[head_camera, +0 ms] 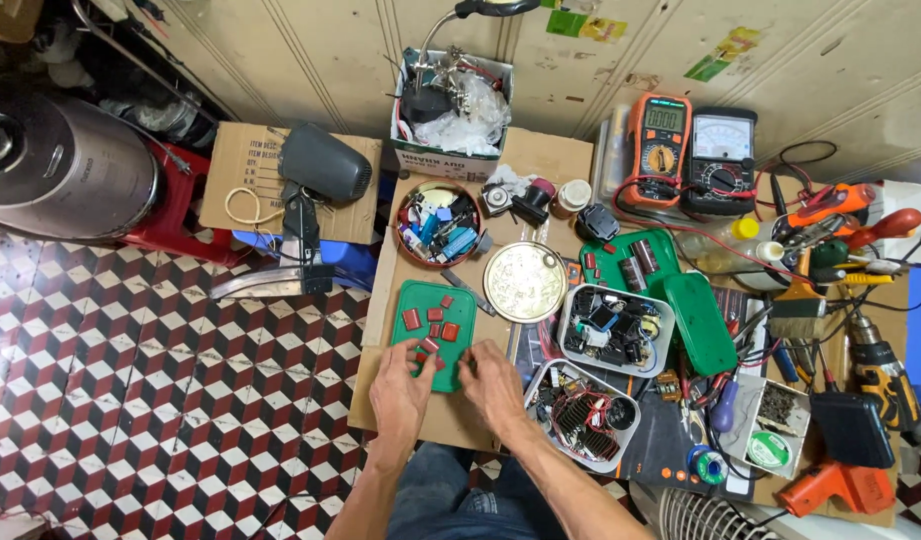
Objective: The person tests small red electronic components using a multimeter and probes. They then organize the components into a green plastic container and a metal tin, sorting them by type and size.
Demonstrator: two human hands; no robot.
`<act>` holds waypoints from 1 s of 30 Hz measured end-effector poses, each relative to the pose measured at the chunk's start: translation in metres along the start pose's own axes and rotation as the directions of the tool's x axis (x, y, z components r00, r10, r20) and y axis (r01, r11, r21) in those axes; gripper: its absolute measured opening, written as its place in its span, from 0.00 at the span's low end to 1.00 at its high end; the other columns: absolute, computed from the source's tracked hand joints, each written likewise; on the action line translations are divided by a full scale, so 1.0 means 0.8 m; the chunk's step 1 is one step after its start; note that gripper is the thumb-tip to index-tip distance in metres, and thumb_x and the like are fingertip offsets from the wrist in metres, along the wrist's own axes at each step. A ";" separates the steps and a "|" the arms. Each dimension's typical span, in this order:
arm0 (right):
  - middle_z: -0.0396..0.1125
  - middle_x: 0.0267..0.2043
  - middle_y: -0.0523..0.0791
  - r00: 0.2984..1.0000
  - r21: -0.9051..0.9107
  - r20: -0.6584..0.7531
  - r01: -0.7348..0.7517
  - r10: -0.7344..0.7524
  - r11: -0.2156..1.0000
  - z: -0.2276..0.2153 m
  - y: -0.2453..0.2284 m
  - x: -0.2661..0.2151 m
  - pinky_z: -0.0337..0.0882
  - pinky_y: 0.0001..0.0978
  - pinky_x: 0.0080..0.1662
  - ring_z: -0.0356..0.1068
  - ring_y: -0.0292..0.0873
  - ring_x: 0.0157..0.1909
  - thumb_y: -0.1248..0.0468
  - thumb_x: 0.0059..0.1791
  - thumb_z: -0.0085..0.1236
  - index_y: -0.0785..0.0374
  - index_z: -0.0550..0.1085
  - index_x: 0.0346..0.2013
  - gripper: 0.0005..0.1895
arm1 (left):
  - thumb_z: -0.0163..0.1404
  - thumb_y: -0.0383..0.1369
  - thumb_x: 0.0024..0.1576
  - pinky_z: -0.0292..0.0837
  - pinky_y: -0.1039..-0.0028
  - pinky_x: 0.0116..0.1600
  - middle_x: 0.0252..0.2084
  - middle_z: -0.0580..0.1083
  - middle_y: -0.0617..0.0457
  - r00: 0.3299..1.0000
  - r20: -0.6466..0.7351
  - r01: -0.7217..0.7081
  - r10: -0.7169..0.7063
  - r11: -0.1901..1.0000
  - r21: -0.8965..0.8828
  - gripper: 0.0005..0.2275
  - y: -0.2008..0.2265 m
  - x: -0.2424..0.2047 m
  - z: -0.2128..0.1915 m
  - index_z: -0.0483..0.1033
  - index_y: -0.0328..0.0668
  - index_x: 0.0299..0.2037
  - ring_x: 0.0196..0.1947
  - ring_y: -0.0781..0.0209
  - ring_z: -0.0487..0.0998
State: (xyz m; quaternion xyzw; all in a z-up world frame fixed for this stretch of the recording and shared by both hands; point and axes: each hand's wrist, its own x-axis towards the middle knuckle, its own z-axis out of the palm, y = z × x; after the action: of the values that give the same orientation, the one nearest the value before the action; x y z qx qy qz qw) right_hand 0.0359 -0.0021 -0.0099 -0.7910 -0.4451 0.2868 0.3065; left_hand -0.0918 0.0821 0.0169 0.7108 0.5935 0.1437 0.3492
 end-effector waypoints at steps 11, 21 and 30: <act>0.64 0.47 0.56 0.993 -0.061 -0.087 0.076 -0.081 0.995 -0.023 -0.045 0.026 0.72 0.51 0.43 0.69 0.62 0.45 0.70 0.47 0.57 0.66 0.68 0.54 0.20 | 0.61 0.34 0.52 0.75 0.59 0.43 0.44 0.75 0.48 0.999 0.042 0.006 -0.007 1.000 0.005 0.18 0.015 -0.001 0.006 0.74 0.49 0.53 0.39 0.50 0.79; 0.64 0.44 0.55 0.931 -0.320 0.038 0.355 -0.363 0.878 -0.009 -0.014 0.051 0.71 0.49 0.46 0.69 0.60 0.45 0.73 0.39 0.58 0.69 0.70 0.49 0.23 | 0.61 0.34 0.51 0.77 0.63 0.43 0.39 0.77 0.48 0.994 0.089 0.056 -0.058 0.998 0.026 0.18 -0.020 0.014 0.035 0.77 0.51 0.53 0.34 0.53 0.81; 0.71 0.46 0.52 0.888 0.612 0.262 -0.456 0.379 0.646 -0.022 -0.012 0.042 0.76 0.38 0.50 0.74 0.47 0.45 0.62 0.47 0.55 0.63 0.76 0.47 0.15 | 0.60 0.30 0.52 0.82 0.75 0.38 0.39 0.79 0.50 0.993 0.112 0.068 -0.031 0.937 -0.341 0.19 0.052 -0.007 0.000 0.78 0.46 0.55 0.33 0.64 0.83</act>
State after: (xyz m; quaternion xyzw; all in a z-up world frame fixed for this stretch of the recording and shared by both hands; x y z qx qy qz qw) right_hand 0.0583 0.0278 0.0024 -0.6952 -0.1367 0.5305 0.4654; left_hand -0.0623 0.0751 0.0457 0.6301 0.5578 0.1990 0.5023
